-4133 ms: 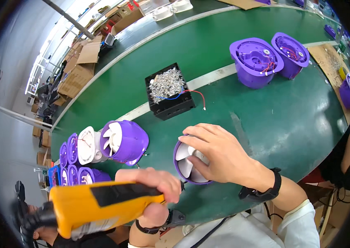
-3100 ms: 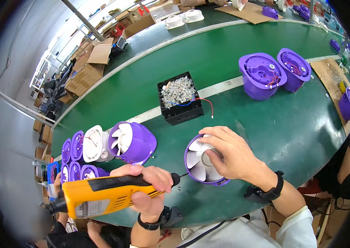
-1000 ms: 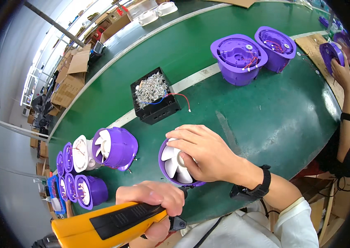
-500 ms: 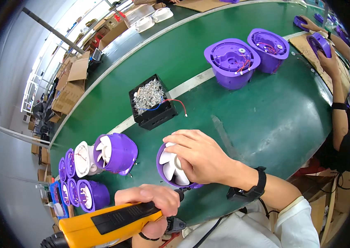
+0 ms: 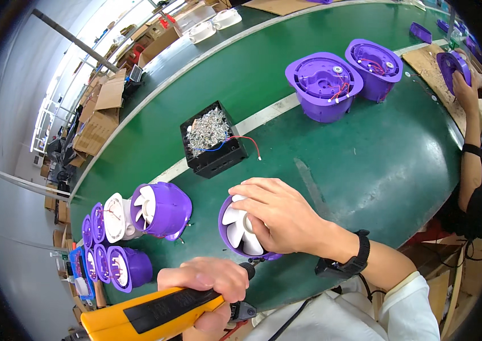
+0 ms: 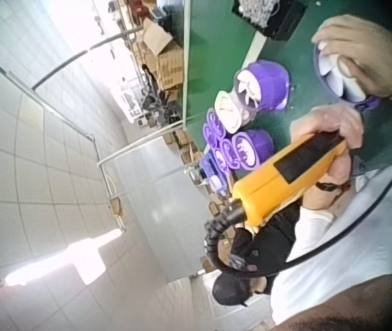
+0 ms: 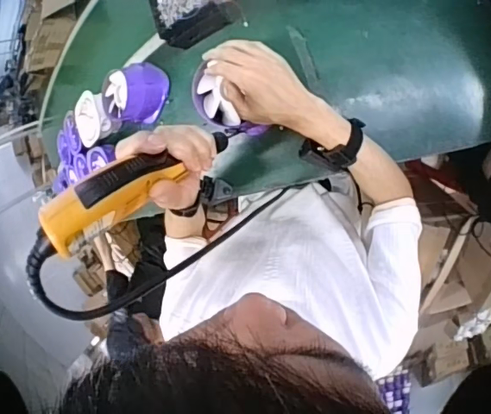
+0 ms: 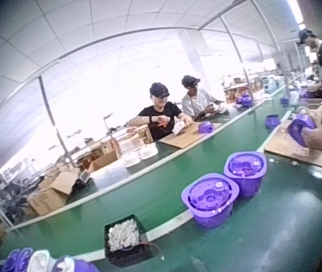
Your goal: The person uses a yellow power drill to fasten white fan blades into purple plastic housings on a green assembly table. They handle multiple units sequentially, securing the components and moving finished items aside.
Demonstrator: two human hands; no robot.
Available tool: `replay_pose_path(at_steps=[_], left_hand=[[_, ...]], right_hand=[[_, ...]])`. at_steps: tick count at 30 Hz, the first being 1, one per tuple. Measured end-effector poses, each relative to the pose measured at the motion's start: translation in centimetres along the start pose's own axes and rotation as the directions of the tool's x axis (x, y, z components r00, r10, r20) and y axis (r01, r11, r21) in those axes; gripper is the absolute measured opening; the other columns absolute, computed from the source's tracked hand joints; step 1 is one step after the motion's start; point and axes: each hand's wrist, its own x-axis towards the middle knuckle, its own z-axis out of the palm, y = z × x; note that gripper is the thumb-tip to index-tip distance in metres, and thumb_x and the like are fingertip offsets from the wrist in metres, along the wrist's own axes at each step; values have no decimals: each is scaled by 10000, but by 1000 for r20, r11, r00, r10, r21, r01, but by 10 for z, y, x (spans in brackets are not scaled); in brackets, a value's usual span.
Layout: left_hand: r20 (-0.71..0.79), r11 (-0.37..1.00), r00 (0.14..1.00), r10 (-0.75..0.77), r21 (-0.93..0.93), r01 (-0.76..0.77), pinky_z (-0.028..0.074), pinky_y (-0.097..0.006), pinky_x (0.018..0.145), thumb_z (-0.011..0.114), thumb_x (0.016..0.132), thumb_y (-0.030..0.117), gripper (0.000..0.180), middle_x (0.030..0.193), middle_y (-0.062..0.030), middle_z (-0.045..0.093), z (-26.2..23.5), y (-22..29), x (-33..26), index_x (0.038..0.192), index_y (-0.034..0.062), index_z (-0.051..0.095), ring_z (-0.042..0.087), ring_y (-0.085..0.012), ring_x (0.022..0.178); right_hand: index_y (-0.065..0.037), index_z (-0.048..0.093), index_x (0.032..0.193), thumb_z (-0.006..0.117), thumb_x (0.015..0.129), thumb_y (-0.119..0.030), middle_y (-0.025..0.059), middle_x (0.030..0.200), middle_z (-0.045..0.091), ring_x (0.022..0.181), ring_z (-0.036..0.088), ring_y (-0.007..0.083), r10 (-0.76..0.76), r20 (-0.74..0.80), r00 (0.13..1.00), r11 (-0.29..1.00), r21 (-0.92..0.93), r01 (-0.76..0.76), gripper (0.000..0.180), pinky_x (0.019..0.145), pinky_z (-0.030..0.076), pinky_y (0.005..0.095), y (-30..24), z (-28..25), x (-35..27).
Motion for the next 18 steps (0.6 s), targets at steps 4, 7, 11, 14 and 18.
replay_pose_path(at_steps=[4,7,11,14,18], left_hand=[[6,1000,1000,-10,-20,10,432,-275,345,554,882,538,520,545,-22,508,-1,-4,1,1047,91,345,465,-140,350],[-10,1000,1000,-27,-7,27,430,-276,344,556,879,542,521,547,-22,510,-1,-3,-1,1047,95,348,464,-140,350],[-38,998,998,-51,30,52,422,-278,343,568,871,545,527,543,-18,503,1,2,-3,1048,98,351,460,-141,349],[-71,966,991,-111,-241,91,492,-351,496,713,839,320,471,622,-76,560,0,-1,-9,1040,54,381,547,-196,481],[-36,994,994,-107,-20,106,402,-274,342,591,862,536,524,533,-18,488,4,-4,-3,1034,104,349,446,-140,348]], right_hand=[[-39,612,1003,561,746,-1,106,1144,590,1084,543,281,6,-4,1000,1000,-20,-6,265,874,441,387,3,0,-2],[-41,610,1009,577,744,-11,105,1148,586,1091,538,280,7,7,1000,999,-33,-7,268,868,443,386,2,0,-3],[-45,606,1010,600,741,-23,103,1153,581,1100,532,279,4,16,1000,1000,-28,-3,270,868,443,389,-3,0,-2],[-46,604,1007,608,741,-27,103,1155,580,1103,530,279,12,18,1000,999,-32,-12,267,873,443,390,-3,-2,-3],[-20,607,963,612,723,-29,137,1117,589,1083,538,304,9,-4,1000,1000,-13,-9,241,895,440,410,-4,-1,-2]])
